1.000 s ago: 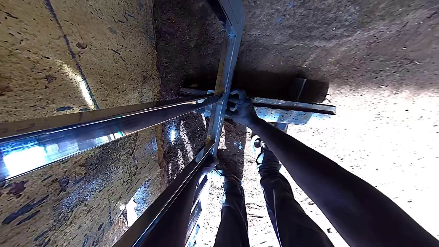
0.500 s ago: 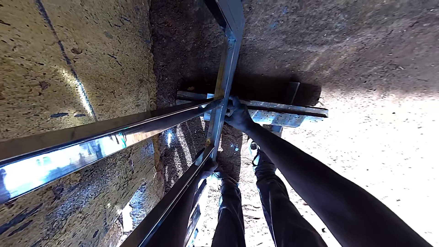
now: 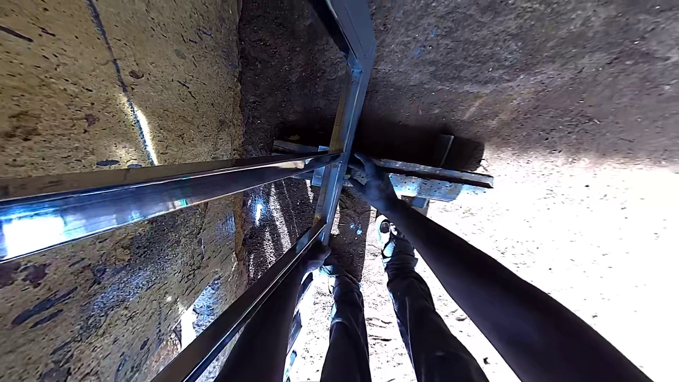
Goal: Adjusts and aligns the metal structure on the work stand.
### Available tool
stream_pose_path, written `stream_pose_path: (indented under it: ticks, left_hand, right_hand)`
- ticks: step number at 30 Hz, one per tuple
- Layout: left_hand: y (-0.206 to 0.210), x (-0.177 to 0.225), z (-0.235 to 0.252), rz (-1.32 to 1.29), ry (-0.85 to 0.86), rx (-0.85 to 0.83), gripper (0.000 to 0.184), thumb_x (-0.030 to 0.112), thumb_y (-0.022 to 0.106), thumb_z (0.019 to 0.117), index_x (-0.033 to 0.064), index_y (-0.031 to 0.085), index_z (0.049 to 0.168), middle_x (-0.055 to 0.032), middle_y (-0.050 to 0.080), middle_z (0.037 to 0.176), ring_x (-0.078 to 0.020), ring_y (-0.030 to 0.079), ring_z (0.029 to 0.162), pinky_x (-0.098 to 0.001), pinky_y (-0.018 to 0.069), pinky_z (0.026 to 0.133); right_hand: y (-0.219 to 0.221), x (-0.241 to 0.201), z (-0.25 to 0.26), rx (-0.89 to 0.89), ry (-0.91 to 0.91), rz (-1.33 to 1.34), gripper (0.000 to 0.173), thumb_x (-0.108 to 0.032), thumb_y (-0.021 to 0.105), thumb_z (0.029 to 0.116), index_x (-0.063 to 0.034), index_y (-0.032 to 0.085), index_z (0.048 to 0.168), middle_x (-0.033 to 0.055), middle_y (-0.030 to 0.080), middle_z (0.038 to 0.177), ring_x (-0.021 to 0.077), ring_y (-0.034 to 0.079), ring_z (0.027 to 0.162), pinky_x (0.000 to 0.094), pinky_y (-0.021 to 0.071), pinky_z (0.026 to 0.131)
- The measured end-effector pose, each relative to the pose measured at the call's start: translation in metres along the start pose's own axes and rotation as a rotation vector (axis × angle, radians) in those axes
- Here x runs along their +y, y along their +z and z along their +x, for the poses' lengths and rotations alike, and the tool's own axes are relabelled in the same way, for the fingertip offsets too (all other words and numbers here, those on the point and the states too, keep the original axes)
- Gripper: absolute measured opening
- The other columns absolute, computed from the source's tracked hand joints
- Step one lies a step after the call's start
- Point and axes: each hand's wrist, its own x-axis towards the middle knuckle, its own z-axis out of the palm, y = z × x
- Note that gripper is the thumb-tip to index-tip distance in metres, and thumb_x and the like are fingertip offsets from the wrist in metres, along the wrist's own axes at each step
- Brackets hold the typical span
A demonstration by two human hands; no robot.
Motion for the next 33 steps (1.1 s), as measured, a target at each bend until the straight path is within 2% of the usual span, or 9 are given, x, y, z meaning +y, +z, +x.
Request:
stream_pose_path:
  ticks: [3, 6, 11, 16, 20, 23, 26, 28, 33]
  left_hand:
    - [0.0, 0.004, -0.003, -0.019, -0.03, 0.001, 0.039, 0.007, 0.057, 0.0997, -0.0079, 0.053, 0.135, -0.0221, 0.063, 0.123, -0.023, 0.062, 0.111, -0.0384, 0.0491, 0.1]
    - [0.0, 0.009, -0.005, 0.014, -0.056, -0.005, 0.038, 0.008, 0.056, 0.1007, -0.0073, 0.053, 0.136, -0.0221, 0.063, 0.123, -0.0239, 0.061, 0.112, -0.0395, 0.0481, 0.101]
    - [0.001, 0.007, -0.004, -0.042, -0.064, -0.003, 0.034, 0.008, 0.058, 0.1003, -0.0076, 0.056, 0.131, -0.02, 0.064, 0.116, -0.0222, 0.061, 0.103, -0.0388, 0.0495, 0.095]
    - [0.011, 0.024, -0.012, 0.062, -0.043, -0.017, 0.04, 0.01, 0.058, 0.1015, -0.0087, 0.054, 0.136, -0.025, 0.061, 0.13, -0.0277, 0.059, 0.121, -0.042, 0.0441, 0.107]
    - [0.018, 0.041, -0.012, 0.078, -0.036, -0.048, 0.037, 0.006, 0.052, 0.1037, -0.0106, 0.051, 0.137, -0.026, 0.057, 0.131, -0.0266, 0.055, 0.119, -0.0388, 0.0416, 0.106]
    - [0.024, 0.032, -0.012, 0.087, -0.026, -0.054, 0.039, 0.008, 0.052, 0.1042, -0.0109, 0.051, 0.138, -0.028, 0.058, 0.134, -0.0304, 0.056, 0.126, -0.0423, 0.0416, 0.109]
    - [0.02, 0.043, -0.016, 0.068, -0.043, -0.04, 0.036, 0.006, 0.052, 0.1037, -0.0121, 0.051, 0.135, -0.0282, 0.058, 0.131, -0.0307, 0.055, 0.121, -0.0428, 0.042, 0.106]
    - [0.02, 0.036, -0.011, 0.108, -0.027, -0.054, 0.035, 0.008, 0.052, 0.1038, -0.0113, 0.053, 0.133, -0.0267, 0.059, 0.128, -0.0291, 0.057, 0.118, -0.0418, 0.0432, 0.105]
    - [0.02, 0.029, -0.007, 0.101, -0.062, -0.096, 0.038, 0.013, 0.05, 0.106, -0.0108, 0.053, 0.136, -0.0271, 0.058, 0.134, -0.0295, 0.056, 0.125, -0.0426, 0.041, 0.109]
  right_hand:
    - [0.001, -0.013, 0.001, -0.012, 0.086, 0.004, 0.067, -0.002, 0.079, 0.085, 0.0035, 0.049, 0.145, 0.0145, 0.073, 0.124, 0.0365, 0.069, 0.116, 0.0529, 0.0546, 0.1]
    - [0.001, -0.028, -0.005, -0.05, 0.215, 0.034, 0.07, -0.002, 0.077, 0.0863, 0.0016, 0.046, 0.149, 0.0165, 0.068, 0.135, 0.0364, 0.066, 0.123, 0.0527, 0.0519, 0.104]
    - [0.007, -0.03, -0.007, -0.011, 0.245, 0.038, 0.075, -0.004, 0.081, 0.0835, 0.0028, 0.045, 0.149, 0.0194, 0.064, 0.139, 0.0379, 0.064, 0.126, 0.0528, 0.0509, 0.106]
    - [0.007, -0.036, -0.001, 0.053, 0.312, 0.014, 0.081, 0.001, 0.08, 0.0778, 0.0061, 0.042, 0.15, 0.026, 0.07, 0.123, 0.0435, 0.07, 0.109, 0.0584, 0.0552, 0.094]
    - [-0.003, -0.036, -0.006, -0.009, 0.333, 0.021, 0.089, -0.001, 0.077, 0.083, 0.0059, 0.029, 0.157, 0.0279, 0.069, 0.123, 0.0436, 0.072, 0.103, 0.057, 0.0567, 0.091]
    - [-0.006, -0.041, -0.013, -0.073, 0.344, -0.02, 0.087, 0.003, 0.072, 0.0828, 0.009, 0.028, 0.157, 0.0312, 0.065, 0.128, 0.0451, 0.07, 0.108, 0.0565, 0.0544, 0.096]
    - [-0.006, -0.044, -0.008, -0.068, 0.369, -0.006, 0.083, 0.007, 0.072, 0.0814, 0.011, 0.033, 0.154, 0.0324, 0.063, 0.132, 0.0459, 0.068, 0.113, 0.057, 0.0528, 0.099]
    - [-0.008, -0.045, -0.008, -0.081, 0.392, -0.007, 0.083, 0.004, 0.074, 0.0808, 0.0098, 0.034, 0.154, 0.0317, 0.063, 0.133, 0.0459, 0.068, 0.113, 0.0577, 0.0529, 0.098]
    - [-0.011, -0.038, -0.002, -0.173, 0.44, -0.083, 0.094, -0.008, 0.082, 0.0804, 0.0037, 0.03, 0.158, 0.0289, 0.064, 0.13, 0.0444, 0.066, 0.116, 0.0574, 0.051, 0.101]
